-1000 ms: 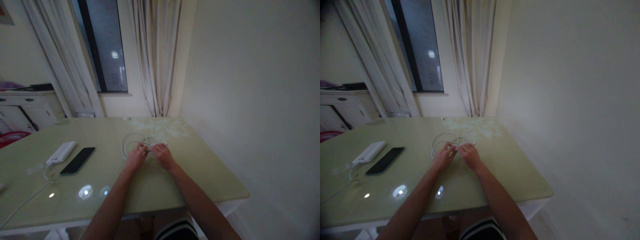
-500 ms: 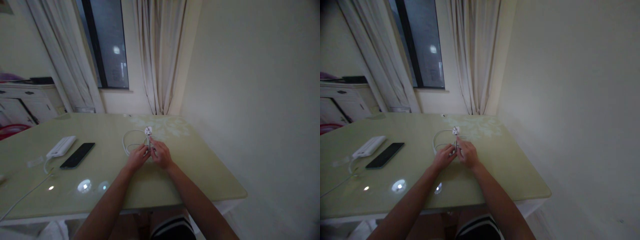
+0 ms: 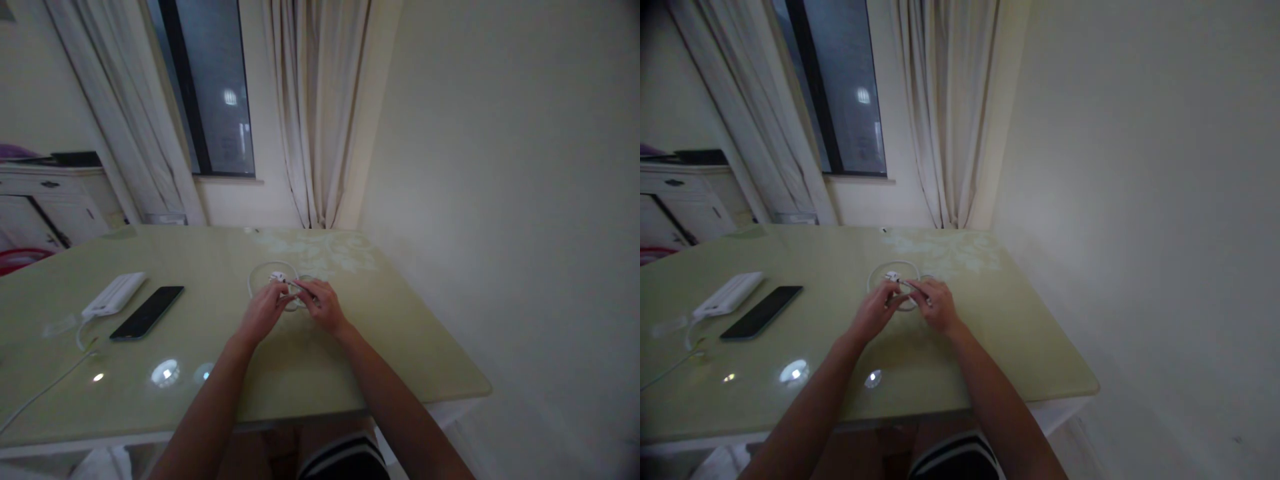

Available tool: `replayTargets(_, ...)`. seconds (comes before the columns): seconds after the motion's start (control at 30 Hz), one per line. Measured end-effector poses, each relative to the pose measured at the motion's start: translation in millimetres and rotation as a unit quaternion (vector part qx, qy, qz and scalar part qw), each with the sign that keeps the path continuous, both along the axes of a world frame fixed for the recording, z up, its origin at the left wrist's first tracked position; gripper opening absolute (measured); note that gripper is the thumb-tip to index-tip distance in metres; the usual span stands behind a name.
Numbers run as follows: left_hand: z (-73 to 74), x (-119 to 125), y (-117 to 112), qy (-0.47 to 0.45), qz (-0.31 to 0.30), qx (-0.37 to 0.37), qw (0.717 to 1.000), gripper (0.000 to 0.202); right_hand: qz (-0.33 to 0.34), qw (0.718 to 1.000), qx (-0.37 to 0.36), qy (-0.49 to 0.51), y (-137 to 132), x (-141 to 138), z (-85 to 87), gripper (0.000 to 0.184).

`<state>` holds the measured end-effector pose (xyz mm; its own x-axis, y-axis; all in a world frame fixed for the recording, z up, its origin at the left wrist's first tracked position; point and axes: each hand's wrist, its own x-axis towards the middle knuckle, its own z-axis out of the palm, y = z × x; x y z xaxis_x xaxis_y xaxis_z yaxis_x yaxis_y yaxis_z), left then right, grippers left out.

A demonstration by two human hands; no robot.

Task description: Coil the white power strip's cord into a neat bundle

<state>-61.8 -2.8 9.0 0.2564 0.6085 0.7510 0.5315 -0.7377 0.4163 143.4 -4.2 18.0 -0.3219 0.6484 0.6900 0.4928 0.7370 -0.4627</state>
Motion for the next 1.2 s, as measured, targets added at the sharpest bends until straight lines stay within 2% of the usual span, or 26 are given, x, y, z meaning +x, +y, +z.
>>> replayTargets(0.03,1.7,-4,1,-0.015,0.053,0.026,0.998,0.007,-0.014,1.000,0.000,0.007,1,1,0.1,0.034)
replayTargets(0.13,1.3,-13,2,-0.025,0.183,0.075,0.980,0.026,-0.046,0.999,0.000,0.000,3,3,1.4,0.033)
replayTargets(0.2,-1.3,-13,2,-0.011,0.225,0.075,0.971,0.033,-0.065,0.998,0.001,-0.020,2,4,3.1,0.032)
replayTargets(0.3,-2.5,-10,1,-0.019,0.251,0.071,0.965,0.028,-0.089,0.995,0.000,-0.049,2,5,5.7,0.030)
replayTargets(0.4,0.6,-6,0,-0.058,0.229,0.094,0.967,0.023,-0.084,0.995,-0.012,-0.045,2,6,6.2,0.029)
replayTargets(0.5,3.1,-4,1,-0.065,0.187,0.115,0.973,0.024,-0.043,0.998,-0.040,0.000,4,6,4.1,0.029)
replayTargets(0.6,3.5,-4,2,-0.004,0.150,0.116,0.982,0.045,0.014,0.994,-0.078,0.072,6,6,2.0,0.033)
replayTargets(0.7,5.4,-5,1,0.059,0.145,0.121,0.980,0.066,0.059,0.988,-0.102,0.097,6,7,2.1,0.035)
replayTargets(0.8,8.2,-5,-1,0.084,0.134,0.130,0.979,0.067,0.093,0.986,-0.114,0.076,4,7,3.3,0.035)
replayTargets(1.0,4.7,2,0,0.111,0.054,0.122,0.985,0.068,0.114,0.986,-0.119,0.029,2,10,3.7,0.040)
replayTargets(1.07,3.3,4,2,0.136,0.063,0.119,0.981,0.065,0.101,0.990,-0.103,-0.013,4,12,4.1,0.040)
replayTargets(1.2,4.6,3,2,0.200,0.118,0.111,0.966,0.057,0.037,0.988,-0.049,-0.139,9,16,7.9,0.039)
